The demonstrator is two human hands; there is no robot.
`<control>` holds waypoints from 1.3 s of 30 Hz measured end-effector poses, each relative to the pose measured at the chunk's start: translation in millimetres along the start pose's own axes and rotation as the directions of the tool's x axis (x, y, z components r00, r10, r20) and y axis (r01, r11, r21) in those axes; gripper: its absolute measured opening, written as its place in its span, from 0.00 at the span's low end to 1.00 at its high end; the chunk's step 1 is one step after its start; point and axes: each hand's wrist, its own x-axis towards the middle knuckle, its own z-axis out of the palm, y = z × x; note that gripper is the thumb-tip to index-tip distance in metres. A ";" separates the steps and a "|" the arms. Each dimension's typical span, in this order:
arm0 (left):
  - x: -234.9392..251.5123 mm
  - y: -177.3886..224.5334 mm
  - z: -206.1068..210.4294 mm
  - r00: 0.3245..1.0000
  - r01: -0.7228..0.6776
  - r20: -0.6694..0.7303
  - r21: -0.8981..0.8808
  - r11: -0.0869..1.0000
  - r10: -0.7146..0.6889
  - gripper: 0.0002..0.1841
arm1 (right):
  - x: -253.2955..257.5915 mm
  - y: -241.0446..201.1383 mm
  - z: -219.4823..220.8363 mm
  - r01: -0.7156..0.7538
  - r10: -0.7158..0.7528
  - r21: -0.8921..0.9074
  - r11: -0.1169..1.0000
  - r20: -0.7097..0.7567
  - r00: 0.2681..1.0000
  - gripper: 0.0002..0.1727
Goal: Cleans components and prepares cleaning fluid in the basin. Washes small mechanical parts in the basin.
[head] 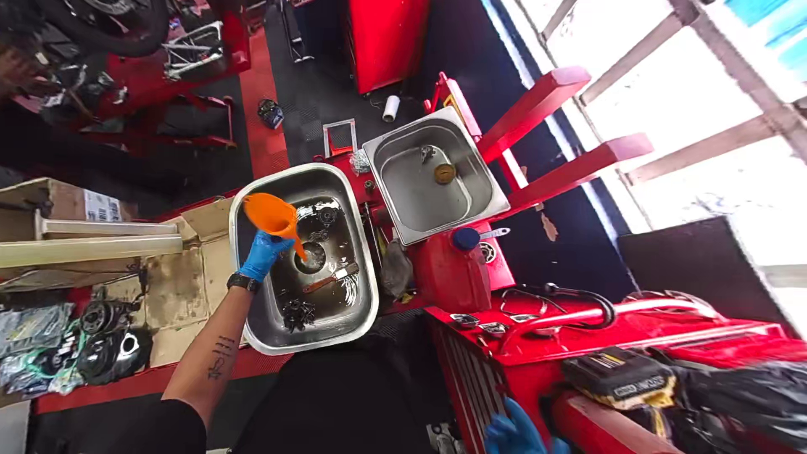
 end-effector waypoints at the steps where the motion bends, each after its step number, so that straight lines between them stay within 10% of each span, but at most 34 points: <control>1: 0.5 -8.4 2.2 0.999 0.034 0.028 0.025 0.999 -0.034 0.33 | 14.4 4.9 12.6 -0.002 0.013 -0.131 0.991 0.082 0.997 0.29; 4: -4.6 -27.5 12.8 0.994 0.107 0.032 -0.018 0.994 -0.106 0.32 | 86.0 38.7 57.3 0.070 0.033 -0.529 0.846 0.183 0.982 0.21; 6: -12.6 -34.2 23.6 0.990 0.138 0.015 -0.086 0.987 -0.137 0.30 | 140.4 68.5 85.4 0.276 -0.063 -0.820 0.502 0.284 0.957 0.23; 9: -25.1 -34.8 32.7 0.984 0.176 -0.001 -0.194 0.965 -0.179 0.29 | 207.5 108.7 133.2 0.502 -0.096 -0.865 -0.009 0.500 0.861 0.30; 12: -34.5 -29.3 36.8 0.983 0.178 0.013 -0.285 0.942 -0.182 0.28 | 245.6 133.4 154.4 0.480 -0.055 -0.857 -0.188 0.498 0.866 0.34; 19: -48.4 -14.7 23.7 0.980 0.193 -0.014 -0.123 0.973 -0.196 0.31 | 220.0 91.6 187.0 0.651 -0.265 -0.751 0.110 0.609 0.748 0.24; 23: -55.3 -6.8 40.6 0.985 0.135 -0.041 -0.405 0.904 -0.165 0.29 | 195.1 93.2 257.7 0.729 -0.120 -0.629 0.271 0.729 0.674 0.25; 39: -58.6 -39.1 -79.8 0.982 -0.011 -0.129 -0.771 0.636 -0.139 0.27 | 169.7 146.0 497.6 0.782 0.233 -0.618 0.081 0.775 0.588 0.23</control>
